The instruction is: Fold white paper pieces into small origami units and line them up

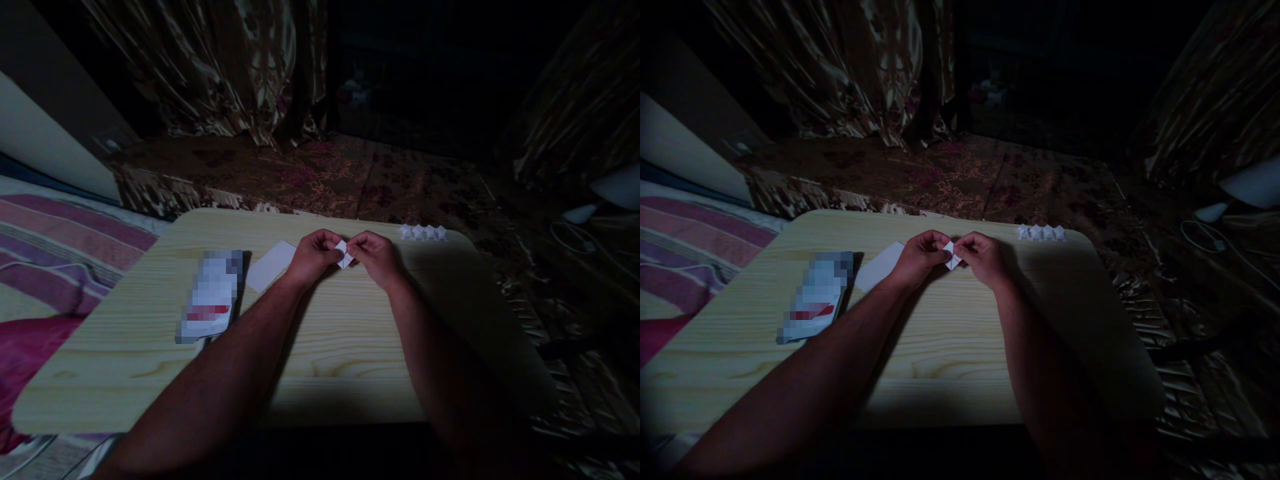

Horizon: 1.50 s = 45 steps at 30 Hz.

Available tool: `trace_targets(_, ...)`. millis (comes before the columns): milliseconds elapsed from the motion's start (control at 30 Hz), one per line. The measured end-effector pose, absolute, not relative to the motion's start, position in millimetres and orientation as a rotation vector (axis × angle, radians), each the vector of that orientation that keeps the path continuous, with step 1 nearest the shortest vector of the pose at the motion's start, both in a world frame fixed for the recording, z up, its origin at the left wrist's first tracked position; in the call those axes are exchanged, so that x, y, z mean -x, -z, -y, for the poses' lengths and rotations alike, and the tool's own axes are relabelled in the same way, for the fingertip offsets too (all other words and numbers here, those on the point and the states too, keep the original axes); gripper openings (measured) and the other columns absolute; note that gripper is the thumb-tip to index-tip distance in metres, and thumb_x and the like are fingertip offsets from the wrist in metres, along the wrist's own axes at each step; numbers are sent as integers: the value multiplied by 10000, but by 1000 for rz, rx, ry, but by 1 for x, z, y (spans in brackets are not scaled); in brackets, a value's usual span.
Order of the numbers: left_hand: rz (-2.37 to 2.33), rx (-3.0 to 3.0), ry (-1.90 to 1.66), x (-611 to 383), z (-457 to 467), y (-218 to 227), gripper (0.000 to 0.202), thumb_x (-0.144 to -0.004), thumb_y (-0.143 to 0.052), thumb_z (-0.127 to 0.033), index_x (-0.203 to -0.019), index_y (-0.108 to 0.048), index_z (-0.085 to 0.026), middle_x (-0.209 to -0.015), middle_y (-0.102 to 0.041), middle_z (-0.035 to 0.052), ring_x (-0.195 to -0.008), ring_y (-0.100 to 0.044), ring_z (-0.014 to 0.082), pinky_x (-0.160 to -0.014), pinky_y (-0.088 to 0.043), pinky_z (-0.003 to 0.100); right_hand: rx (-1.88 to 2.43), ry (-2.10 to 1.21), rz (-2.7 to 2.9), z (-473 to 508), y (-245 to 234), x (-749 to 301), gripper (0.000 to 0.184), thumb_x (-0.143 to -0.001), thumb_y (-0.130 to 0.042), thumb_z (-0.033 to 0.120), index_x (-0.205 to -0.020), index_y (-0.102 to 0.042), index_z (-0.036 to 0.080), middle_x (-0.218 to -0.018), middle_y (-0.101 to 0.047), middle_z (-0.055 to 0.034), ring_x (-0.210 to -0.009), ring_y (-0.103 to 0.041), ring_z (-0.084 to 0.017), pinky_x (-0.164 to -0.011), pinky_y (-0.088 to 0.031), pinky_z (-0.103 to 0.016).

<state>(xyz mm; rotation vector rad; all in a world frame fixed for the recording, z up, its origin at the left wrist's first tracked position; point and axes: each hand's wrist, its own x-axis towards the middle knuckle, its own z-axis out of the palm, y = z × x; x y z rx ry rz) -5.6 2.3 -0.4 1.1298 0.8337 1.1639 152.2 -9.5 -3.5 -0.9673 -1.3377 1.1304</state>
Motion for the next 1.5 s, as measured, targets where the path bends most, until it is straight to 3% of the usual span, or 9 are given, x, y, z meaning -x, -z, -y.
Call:
trace_targets(767, -920, -1239, -1152, 4, 0, 4, 269, -577, -754, -179, -822, -654, -132, -698, -667, 18, -551, -581, 108, -546, -455, 227, 994, -1133, 1332, 9, 3, -152, 304, -687, -732, 428, -735, -565, 179, -630, -596, 17, -555, -559, -110, -510, -477, -236)
trace_targets(933, -892, -1159, -1178, 6, -1, 3, 257, -577, -746, -163, -813, -648, -133, -689, -668, 13, -552, -589, 113, -557, -466, 239, 985, -1177, 1324, 10, 1, -152, 310, -692, -727, 435, -802, -583, 183, -663, -624, 13, -564, -589, -116, -514, -507, -246)
trace_targets(1500, -871, -1106, -1173, 5, 0, 0, 269, -554, -748, -147, -803, -650, -123, -669, -672, 10, -544, -591, 114, -559, -467, 239, 936, -1149, 1425, 11, 1, -155, 192, -720, -705, 340, -818, -619, 199, -738, -644, 9, -602, -602, -110, -541, -523, -245)
